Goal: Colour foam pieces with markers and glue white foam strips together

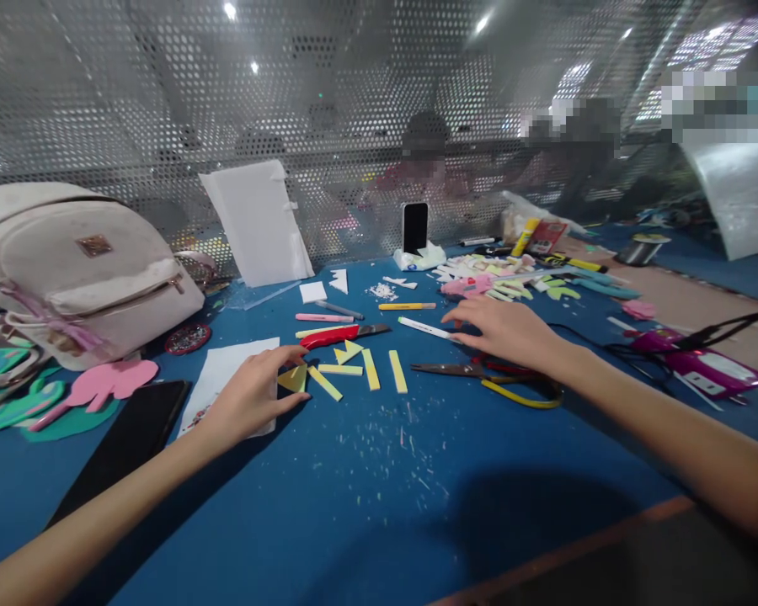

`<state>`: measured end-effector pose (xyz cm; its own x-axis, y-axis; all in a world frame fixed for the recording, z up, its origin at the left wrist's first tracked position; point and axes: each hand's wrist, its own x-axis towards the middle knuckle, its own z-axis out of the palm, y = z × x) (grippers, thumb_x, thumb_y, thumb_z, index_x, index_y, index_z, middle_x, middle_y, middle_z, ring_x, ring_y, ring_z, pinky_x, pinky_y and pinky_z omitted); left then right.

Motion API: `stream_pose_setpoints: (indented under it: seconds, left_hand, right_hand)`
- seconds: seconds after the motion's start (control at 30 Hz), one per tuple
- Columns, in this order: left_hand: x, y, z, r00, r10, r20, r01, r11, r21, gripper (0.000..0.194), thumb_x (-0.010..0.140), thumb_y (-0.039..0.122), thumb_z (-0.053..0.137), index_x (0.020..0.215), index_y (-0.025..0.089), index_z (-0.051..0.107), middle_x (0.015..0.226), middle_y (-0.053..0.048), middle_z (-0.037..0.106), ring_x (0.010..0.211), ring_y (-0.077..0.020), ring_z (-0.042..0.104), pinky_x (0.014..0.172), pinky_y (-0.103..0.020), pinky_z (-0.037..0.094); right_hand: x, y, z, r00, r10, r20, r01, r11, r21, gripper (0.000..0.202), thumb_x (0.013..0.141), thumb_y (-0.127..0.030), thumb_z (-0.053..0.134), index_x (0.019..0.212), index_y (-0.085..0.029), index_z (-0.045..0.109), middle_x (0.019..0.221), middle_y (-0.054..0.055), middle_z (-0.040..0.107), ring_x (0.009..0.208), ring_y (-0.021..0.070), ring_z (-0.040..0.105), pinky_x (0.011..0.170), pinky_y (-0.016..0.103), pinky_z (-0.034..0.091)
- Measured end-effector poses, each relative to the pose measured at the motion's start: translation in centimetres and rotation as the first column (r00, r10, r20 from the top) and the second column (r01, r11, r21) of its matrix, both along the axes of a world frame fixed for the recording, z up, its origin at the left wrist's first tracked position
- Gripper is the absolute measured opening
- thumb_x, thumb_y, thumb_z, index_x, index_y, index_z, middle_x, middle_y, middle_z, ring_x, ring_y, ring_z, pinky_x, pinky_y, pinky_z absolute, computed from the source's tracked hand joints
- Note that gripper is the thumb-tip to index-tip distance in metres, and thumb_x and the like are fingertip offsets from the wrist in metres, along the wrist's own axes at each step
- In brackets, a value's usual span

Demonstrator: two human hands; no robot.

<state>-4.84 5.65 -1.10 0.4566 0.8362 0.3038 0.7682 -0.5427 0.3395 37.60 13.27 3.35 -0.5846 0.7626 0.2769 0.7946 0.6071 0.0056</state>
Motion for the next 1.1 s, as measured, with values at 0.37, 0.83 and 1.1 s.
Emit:
stream_pose_setpoints:
  seconds: [0.37, 0.83, 1.1]
  left_hand:
    - [0.2, -2.2, 1.0, 0.999, 0.015, 0.038, -0.016, 1.0, 0.013, 0.05, 0.095, 0.048, 0.064, 0.135, 0.019, 0.053, 0.126, -0.01, 0.062, 0.113, -0.0276, 0.061, 0.098, -0.051, 0.049]
    - [1.7, -5.6, 1.1, 0.995, -0.021, 0.094, 0.027, 0.997, -0.067, 0.054, 0.092, 0.042, 0.067, 0.141, 0.032, 0.046, 0.132, -0.007, 0.064, 0.12, -0.0282, 0.06, 0.101, -0.046, 0.049]
    - [2.0, -5.9, 1.1, 0.994, -0.014, 0.106, 0.025, 0.994, -0.107, 0.055, 0.093, 0.042, 0.067, 0.142, 0.031, 0.045, 0.133, -0.009, 0.064, 0.122, -0.03, 0.06, 0.103, -0.05, 0.048]
  right_hand:
    - [-1.5, -1.1, 1.7, 1.0, 0.0, -0.007, 0.0, 1.0, -0.01, 0.029, 0.096, -0.035, 0.049, 0.112, -0.023, 0.069, 0.117, 0.008, 0.072, 0.105, 0.0286, 0.067, 0.071, 0.036, 0.048]
    - [-4.2, -3.4, 2.1, 0.99, 0.138, -0.034, -0.141, 0.985, -0.103, 0.028, 0.098, -0.035, 0.047, 0.103, -0.024, 0.071, 0.106, 0.006, 0.074, 0.092, 0.0243, 0.068, 0.077, 0.037, 0.048]
    - [-5.4, -3.7, 2.2, 0.978, 0.206, -0.04, -0.21, 0.967, -0.147, 0.026, 0.098, -0.034, 0.047, 0.101, -0.022, 0.071, 0.104, 0.007, 0.073, 0.095, 0.0239, 0.068, 0.076, 0.034, 0.048]
